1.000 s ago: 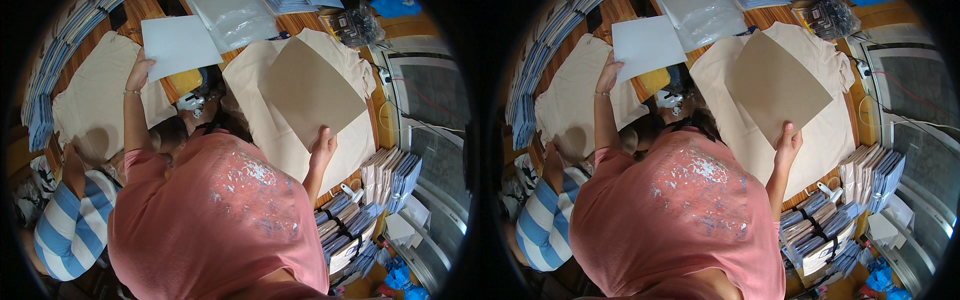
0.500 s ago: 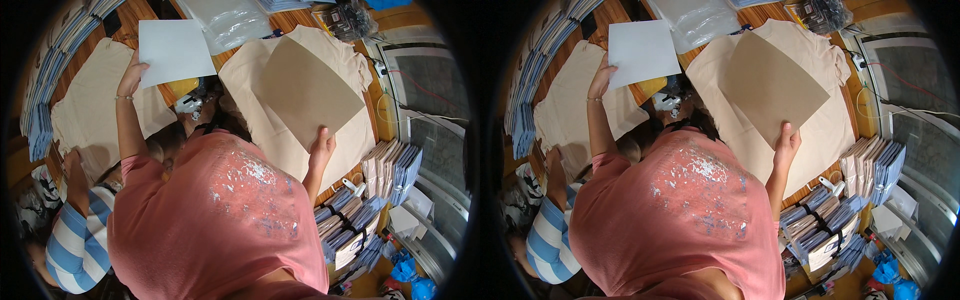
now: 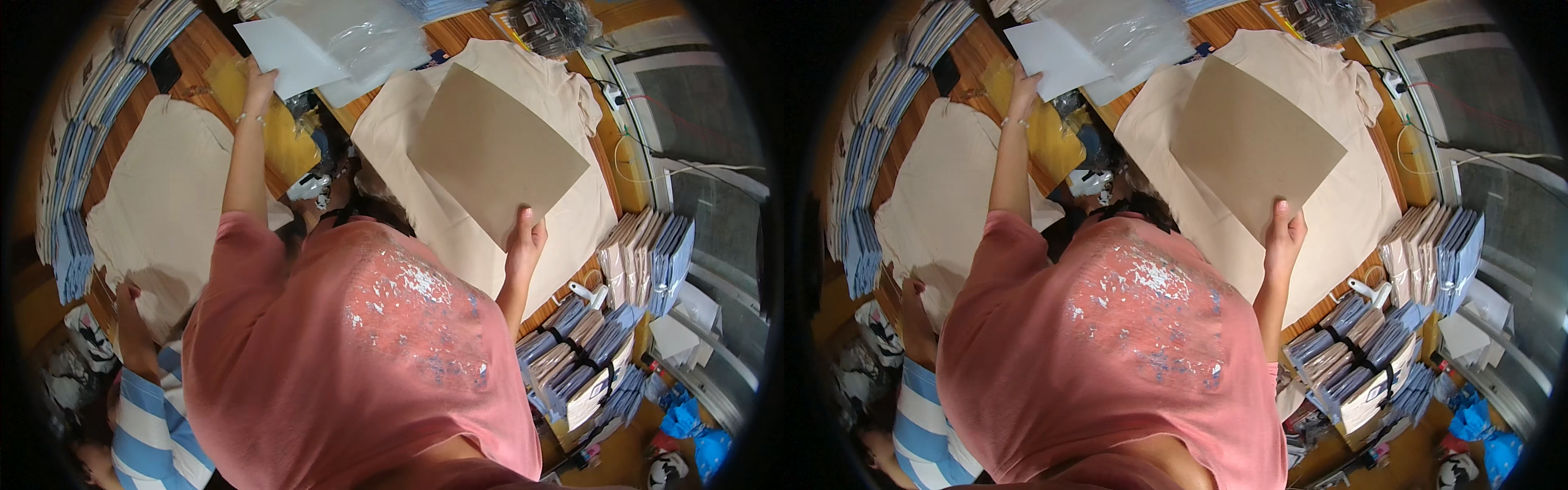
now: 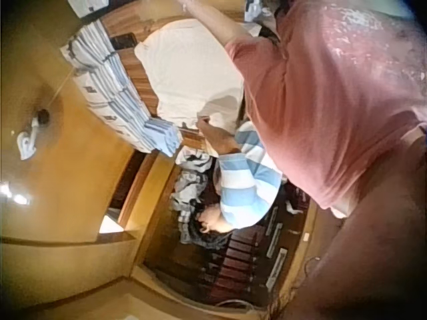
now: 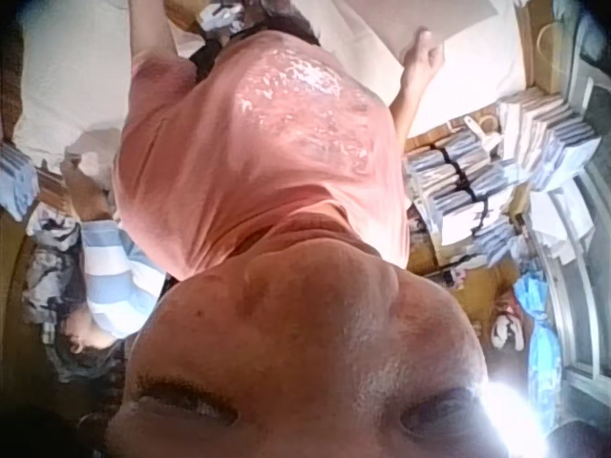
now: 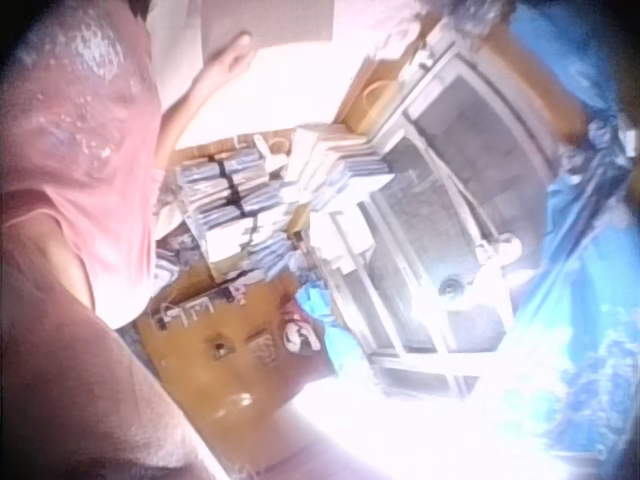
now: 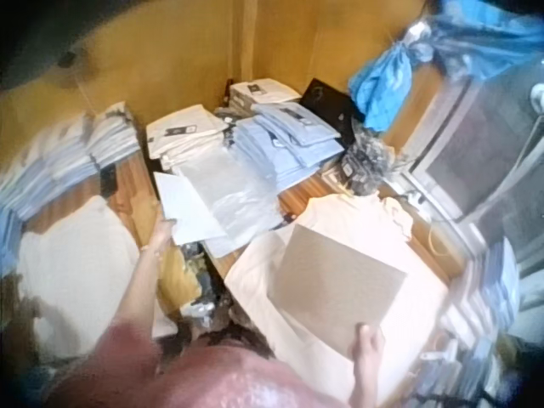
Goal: The person folds a tan garment around a cardboard insert, smooths it, attaches a tag using a plastic fastener, and places the folded item into a clear plastic bag.
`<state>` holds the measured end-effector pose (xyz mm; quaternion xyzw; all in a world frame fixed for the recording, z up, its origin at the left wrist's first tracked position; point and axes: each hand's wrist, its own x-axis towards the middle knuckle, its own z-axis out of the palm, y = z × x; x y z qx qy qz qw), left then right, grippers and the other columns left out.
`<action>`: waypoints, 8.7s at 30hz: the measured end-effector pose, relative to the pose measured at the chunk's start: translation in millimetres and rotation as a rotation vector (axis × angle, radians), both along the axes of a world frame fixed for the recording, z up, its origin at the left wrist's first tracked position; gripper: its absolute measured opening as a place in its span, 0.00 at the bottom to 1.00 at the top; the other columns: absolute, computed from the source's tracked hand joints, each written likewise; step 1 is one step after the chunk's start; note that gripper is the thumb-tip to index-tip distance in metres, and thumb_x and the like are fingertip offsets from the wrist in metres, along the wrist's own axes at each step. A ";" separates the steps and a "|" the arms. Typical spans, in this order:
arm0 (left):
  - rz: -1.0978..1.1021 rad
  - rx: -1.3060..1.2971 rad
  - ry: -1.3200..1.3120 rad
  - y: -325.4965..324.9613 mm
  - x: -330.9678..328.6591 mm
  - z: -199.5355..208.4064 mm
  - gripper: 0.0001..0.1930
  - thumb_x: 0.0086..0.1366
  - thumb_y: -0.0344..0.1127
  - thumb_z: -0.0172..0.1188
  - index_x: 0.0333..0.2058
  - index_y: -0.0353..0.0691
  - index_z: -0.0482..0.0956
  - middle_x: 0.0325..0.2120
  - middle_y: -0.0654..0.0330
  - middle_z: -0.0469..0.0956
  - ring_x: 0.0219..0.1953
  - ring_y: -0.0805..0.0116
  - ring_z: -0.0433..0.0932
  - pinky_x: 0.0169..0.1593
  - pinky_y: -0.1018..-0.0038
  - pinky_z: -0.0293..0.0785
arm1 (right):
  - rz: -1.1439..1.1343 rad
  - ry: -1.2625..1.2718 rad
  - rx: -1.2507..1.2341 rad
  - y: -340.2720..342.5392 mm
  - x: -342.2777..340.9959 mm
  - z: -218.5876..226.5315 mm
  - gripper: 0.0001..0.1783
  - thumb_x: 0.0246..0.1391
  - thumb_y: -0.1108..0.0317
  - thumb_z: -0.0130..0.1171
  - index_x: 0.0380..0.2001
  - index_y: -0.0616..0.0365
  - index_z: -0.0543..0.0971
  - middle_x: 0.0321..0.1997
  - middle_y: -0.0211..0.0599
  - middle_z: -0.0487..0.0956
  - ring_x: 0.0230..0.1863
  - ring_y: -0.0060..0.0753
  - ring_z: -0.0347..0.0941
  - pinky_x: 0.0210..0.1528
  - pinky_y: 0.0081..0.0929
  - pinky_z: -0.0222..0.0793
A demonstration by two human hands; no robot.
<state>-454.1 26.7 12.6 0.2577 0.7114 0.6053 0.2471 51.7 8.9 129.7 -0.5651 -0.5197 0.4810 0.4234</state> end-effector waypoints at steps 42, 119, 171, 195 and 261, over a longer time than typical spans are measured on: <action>-0.948 0.154 1.078 119.9 228.0 -7.4 0.26 0.66 0.48 0.48 0.58 0.42 0.61 0.58 0.47 0.59 0.61 0.49 0.56 0.60 0.46 0.48 | -0.690 0.820 -0.046 -72.0 100.8 -55.7 0.23 0.58 0.68 0.50 0.56 0.60 0.63 0.50 0.38 0.72 0.47 0.26 0.71 0.47 0.27 0.70; -0.580 -0.173 1.028 56.8 272.9 -27.6 0.26 0.53 0.32 0.53 0.54 0.46 0.67 0.57 0.50 0.57 0.62 0.47 0.51 0.61 0.43 0.46 | 0.072 -0.181 -0.320 114.6 -12.6 -98.8 0.35 0.46 0.72 0.63 0.59 0.55 0.65 0.16 0.28 0.66 0.12 0.20 0.65 0.14 0.18 0.63; -0.315 -0.154 -0.915 -33.7 246.7 72.3 0.19 0.65 0.42 0.45 0.52 0.41 0.63 0.55 0.55 0.63 0.59 0.59 0.61 0.62 0.62 0.57 | -1.059 0.217 -0.105 -171.2 174.7 -64.6 0.21 0.51 0.68 0.58 0.49 0.56 0.68 0.37 0.29 0.74 0.28 0.18 0.70 0.19 0.14 0.61; -1.563 -0.020 1.097 198.5 377.4 14.7 0.11 0.60 0.35 0.55 0.40 0.38 0.73 0.39 0.55 0.77 0.39 0.58 0.75 0.62 0.58 0.53 | -0.777 -0.738 -0.341 0.7 324.8 -122.1 0.23 0.45 0.51 0.60 0.37 0.58 0.80 0.31 0.48 0.80 0.34 0.45 0.77 0.38 0.35 0.70; -0.638 -0.313 -1.117 45.4 256.3 -4.9 0.25 0.67 0.46 0.45 0.53 0.32 0.62 0.53 0.46 0.67 0.55 0.53 0.67 0.59 0.61 0.63 | -0.395 0.208 -0.319 -71.9 120.5 -75.1 0.06 0.50 0.78 0.57 0.33 0.61 0.77 0.29 0.27 0.75 0.29 0.16 0.70 0.35 0.19 0.72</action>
